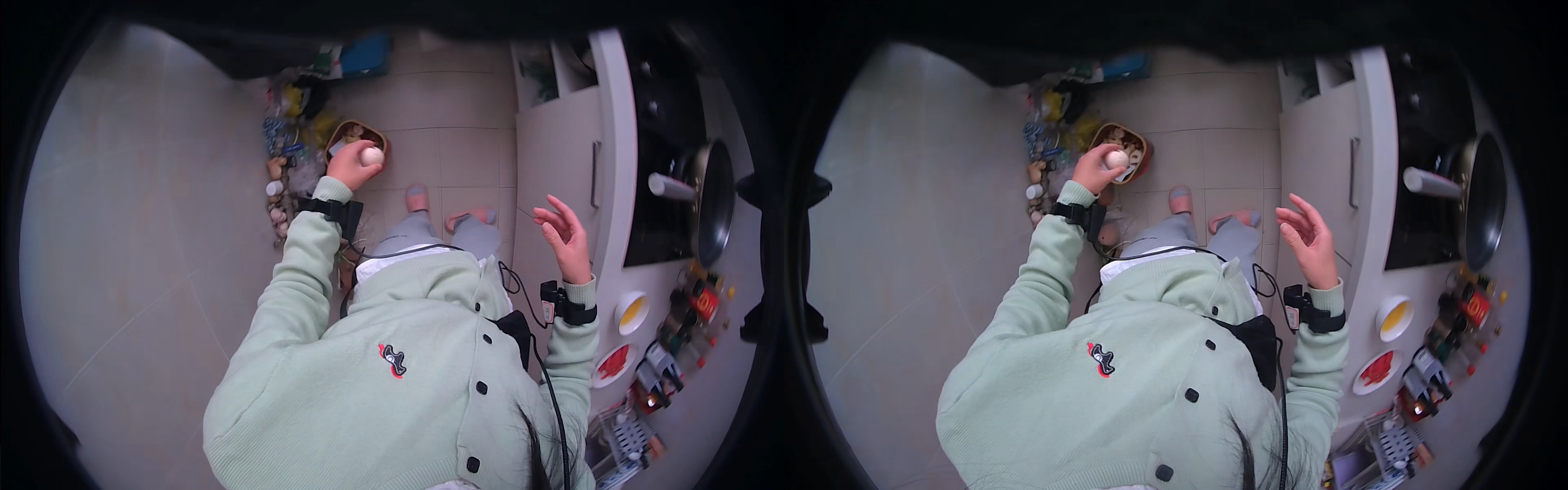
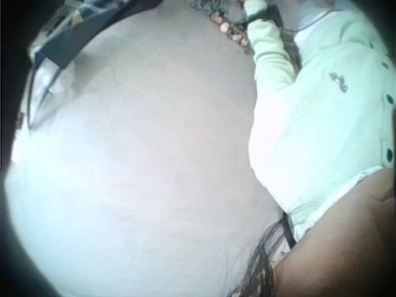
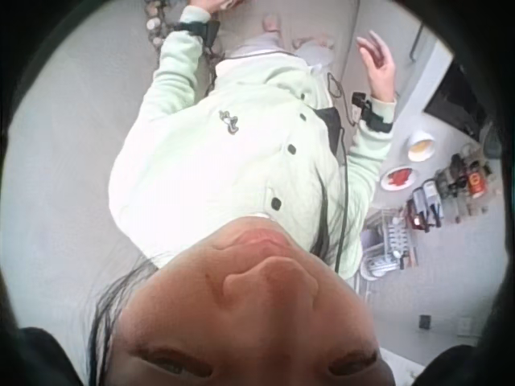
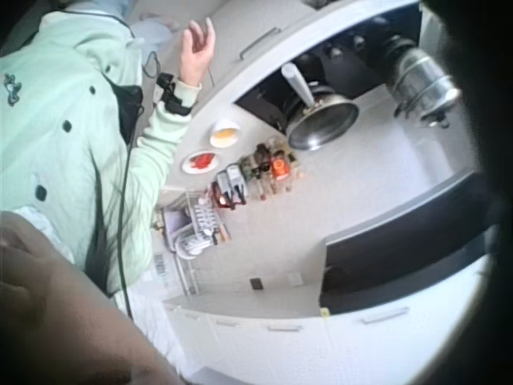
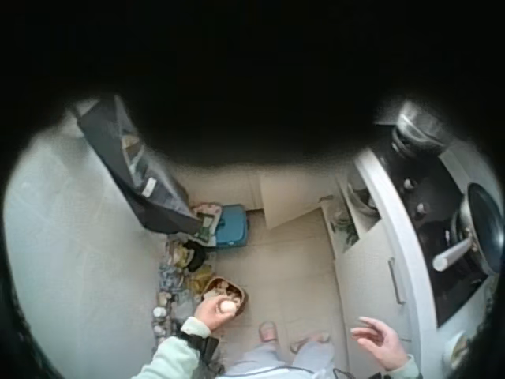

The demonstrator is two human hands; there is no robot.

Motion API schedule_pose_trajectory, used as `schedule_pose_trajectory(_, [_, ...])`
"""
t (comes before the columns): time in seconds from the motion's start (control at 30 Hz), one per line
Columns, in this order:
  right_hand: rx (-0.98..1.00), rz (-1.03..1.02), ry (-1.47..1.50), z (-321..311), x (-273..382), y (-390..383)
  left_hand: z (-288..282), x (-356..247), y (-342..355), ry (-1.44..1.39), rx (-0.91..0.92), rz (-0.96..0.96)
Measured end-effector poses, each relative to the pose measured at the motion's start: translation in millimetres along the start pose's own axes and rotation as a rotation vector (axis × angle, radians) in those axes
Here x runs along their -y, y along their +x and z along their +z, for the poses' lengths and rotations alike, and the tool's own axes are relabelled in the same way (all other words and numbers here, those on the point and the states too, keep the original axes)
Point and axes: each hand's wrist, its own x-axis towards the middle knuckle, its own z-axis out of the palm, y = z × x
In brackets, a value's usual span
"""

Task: The person retrieves eggs from a cabinet, cracks them into a bowl, and whisks them with chopsticks. They then pour oil into a pan on the stove. The person washes their hands at the sink during the process.

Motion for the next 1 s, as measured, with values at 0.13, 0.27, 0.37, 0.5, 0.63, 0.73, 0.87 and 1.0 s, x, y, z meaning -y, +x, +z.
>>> schedule_pose_trajectory(0.13, [0.123,0.032,-0.120,43,14,45,-16,88,-15,-0.123,-0.076,-0.294])
schedule_pose_trajectory(0.27, [0.171,0.065,-0.189,69,26,70,-1,139,-26,-0.270,-0.183,-0.226])
schedule_pose_trajectory(0.37, [0.215,0.068,-0.249,53,30,103,32,159,-26,-0.118,-0.189,-0.424])
schedule_pose_trajectory(0.5, [0.158,0.171,-0.162,5,15,207,64,163,14,-0.170,-0.177,-0.424])
schedule_pose_trajectory(0.63, [0.058,0.332,-0.169,-23,-34,306,61,132,62,-0.211,-0.166,-0.411])
schedule_pose_trajectory(0.73, [-0.055,0.496,-0.086,-39,-90,360,61,99,100,-0.140,-0.165,-0.578])
schedule_pose_trajectory(0.87, [-0.286,0.280,0.079,-88,-170,498,115,69,245,-0.255,-0.227,-0.243])
schedule_pose_trajectory(1.0, [-0.581,0.505,0.061,-122,-269,585,165,46,354,-0.515,-0.262,-0.544])
